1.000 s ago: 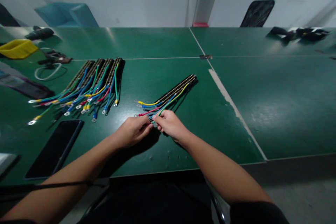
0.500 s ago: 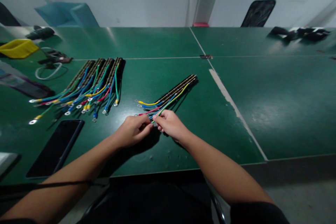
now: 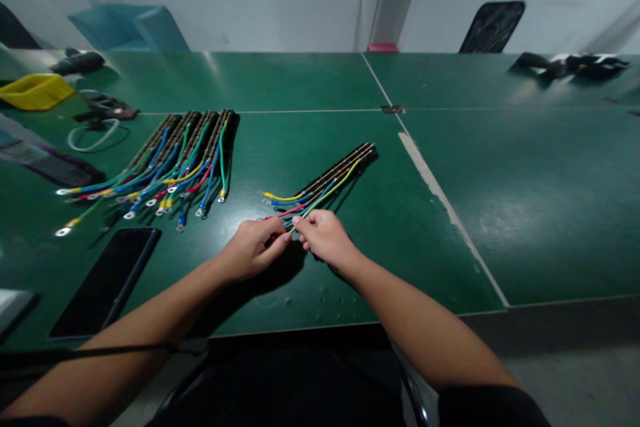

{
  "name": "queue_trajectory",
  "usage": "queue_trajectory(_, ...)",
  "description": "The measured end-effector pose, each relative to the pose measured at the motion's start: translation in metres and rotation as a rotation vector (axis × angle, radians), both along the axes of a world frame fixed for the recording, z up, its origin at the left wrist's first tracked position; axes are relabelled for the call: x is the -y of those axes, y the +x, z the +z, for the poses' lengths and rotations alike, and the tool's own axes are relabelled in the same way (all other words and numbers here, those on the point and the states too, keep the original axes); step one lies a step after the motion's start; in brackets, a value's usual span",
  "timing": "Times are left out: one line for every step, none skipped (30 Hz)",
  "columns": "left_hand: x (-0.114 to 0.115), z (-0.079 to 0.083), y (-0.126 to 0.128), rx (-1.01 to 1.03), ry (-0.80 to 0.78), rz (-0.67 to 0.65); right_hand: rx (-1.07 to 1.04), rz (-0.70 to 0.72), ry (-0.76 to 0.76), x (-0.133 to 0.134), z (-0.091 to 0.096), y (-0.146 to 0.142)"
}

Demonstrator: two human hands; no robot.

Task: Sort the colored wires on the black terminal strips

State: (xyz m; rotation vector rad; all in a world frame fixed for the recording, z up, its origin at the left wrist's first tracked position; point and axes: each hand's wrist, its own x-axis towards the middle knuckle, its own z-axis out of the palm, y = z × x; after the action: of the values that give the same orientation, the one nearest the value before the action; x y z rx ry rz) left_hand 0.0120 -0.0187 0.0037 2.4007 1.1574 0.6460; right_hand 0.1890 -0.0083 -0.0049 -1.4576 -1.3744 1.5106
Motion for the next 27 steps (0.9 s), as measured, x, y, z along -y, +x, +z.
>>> queue_trajectory(0.0, -0.0003, -0.0001, 0.009, -0.001, 0.003, 0.012, -0.003, 0.006, 0.0002, 0.0003, 0.0001)
queue_trajectory(0.0001, -0.0006, -0.0002, 0.016, -0.004, 0.004, 0.019, -0.006, 0.013, 0.0004, 0.0006, 0.0001)
queue_trajectory(0.0001, -0.0009, -0.0002, 0.025, -0.007, 0.004, 0.02, -0.01, 0.021, 0.0006, 0.0011, 0.0)
queue_trajectory(0.0001, -0.001, 0.0, 0.034, -0.013, 0.004, 0.016, -0.012, 0.029, 0.0008, 0.0015, -0.0001)
queue_trajectory(0.0001, -0.0009, 0.0003, 0.043, -0.021, 0.006, 0.008, -0.013, 0.035, 0.0009, 0.002, -0.0002)
queue_trajectory(0.0002, -0.0007, 0.0007, 0.053, -0.031, 0.008, -0.002, -0.013, 0.037, 0.001, 0.0024, -0.0003)
queue_trajectory(0.0002, -0.0002, 0.0013, 0.064, -0.043, 0.01, -0.012, -0.012, 0.037, 0.0011, 0.0027, -0.0005)
queue_trajectory(0.0003, 0.0003, 0.002, 0.073, -0.053, 0.009, -0.021, -0.012, 0.036, 0.0011, 0.003, -0.0006)
queue_trajectory(0.0005, 0.0011, 0.0028, 0.081, -0.061, 0.008, -0.029, -0.012, 0.034, 0.0012, 0.0031, -0.0006)
queue_trajectory(0.0007, 0.0018, 0.0035, 0.091, -0.066, 0.005, -0.038, -0.013, 0.032, 0.0012, 0.0032, -0.0007)
queue_trajectory(0.0009, 0.0026, 0.0041, 0.103, -0.071, 0.006, -0.047, -0.014, 0.031, 0.0013, 0.0033, -0.0007)
queue_trajectory(0.0013, 0.0032, 0.0047, 0.119, -0.082, 0.006, -0.055, -0.015, 0.029, 0.0014, 0.0034, -0.0008)
queue_trajectory(0.0016, 0.0037, 0.0051, 0.14, -0.116, 0.004, -0.061, -0.015, 0.026, 0.0015, 0.0036, -0.0008)
queue_trajectory(0.0019, 0.0039, 0.0054, 0.172, -0.183, -0.001, -0.067, -0.016, 0.024, 0.0016, 0.0038, -0.0008)
queue_trajectory(0.0022, 0.0038, 0.0057, 0.219, -0.29, -0.004, -0.073, -0.018, 0.023, 0.0017, 0.004, -0.0007)
queue_trajectory(0.0024, 0.0036, 0.0059, 0.279, -0.431, -0.003, -0.08, -0.02, 0.022, 0.0019, 0.0044, -0.0007)
queue_trajectory(0.0024, 0.0032, 0.0062, 0.35, -0.591, 0.0, -0.09, -0.019, 0.021, 0.002, 0.0048, -0.0006)
queue_trajectory(0.0022, 0.0029, 0.0065, 0.426, -0.75, 0.002, -0.104, -0.017, 0.02, 0.0021, 0.0053, -0.0005)
queue_trajectory(0.0017, 0.0027, 0.0069, 0.505, -0.893, -0.001, -0.121, -0.01, 0.018, 0.0021, 0.0057, -0.0004)
queue_trajectory(0.0011, 0.0028, 0.0072, 0.578, -1.008, -0.014, -0.139, -0.001, 0.015, 0.0021, 0.006, -0.0002)
queue_trajectory(0.0002, 0.0031, 0.0074, 0.641, -1.099, -0.036, -0.158, 0.012, 0.012, 0.002, 0.0062, -0.0001)
queue_trajectory(-0.0007, 0.0036, 0.0075, 0.693, -1.17, -0.06, -0.175, 0.021, 0.01, 0.0018, 0.0063, 0.0001)
queue_trajectory(-0.0018, 0.0044, 0.0075, 0.736, -1.228, -0.076, -0.188, 0.029, 0.008, 0.0016, 0.0062, 0.0003)
queue_trajectory(-0.0028, 0.0052, 0.0073, 0.769, -1.276, -0.079, -0.2, 0.034, 0.007, 0.0013, 0.0059, 0.0005)
queue_trajectory(-0.0038, 0.0058, 0.0069, 0.794, -1.318, -0.074, -0.209, 0.039, 0.005, 0.0011, 0.0054, 0.0007)
queue_trajectory(-0.0048, 0.0062, 0.0065, 0.817, -1.354, -0.064, -0.218, 0.042, 0.003, 0.0008, 0.0049, 0.0009)
queue_trajectory(-0.0057, 0.0063, 0.0059, 0.839, -1.388, -0.055, -0.225, 0.045, -0.001, 0.0005, 0.0043, 0.001)
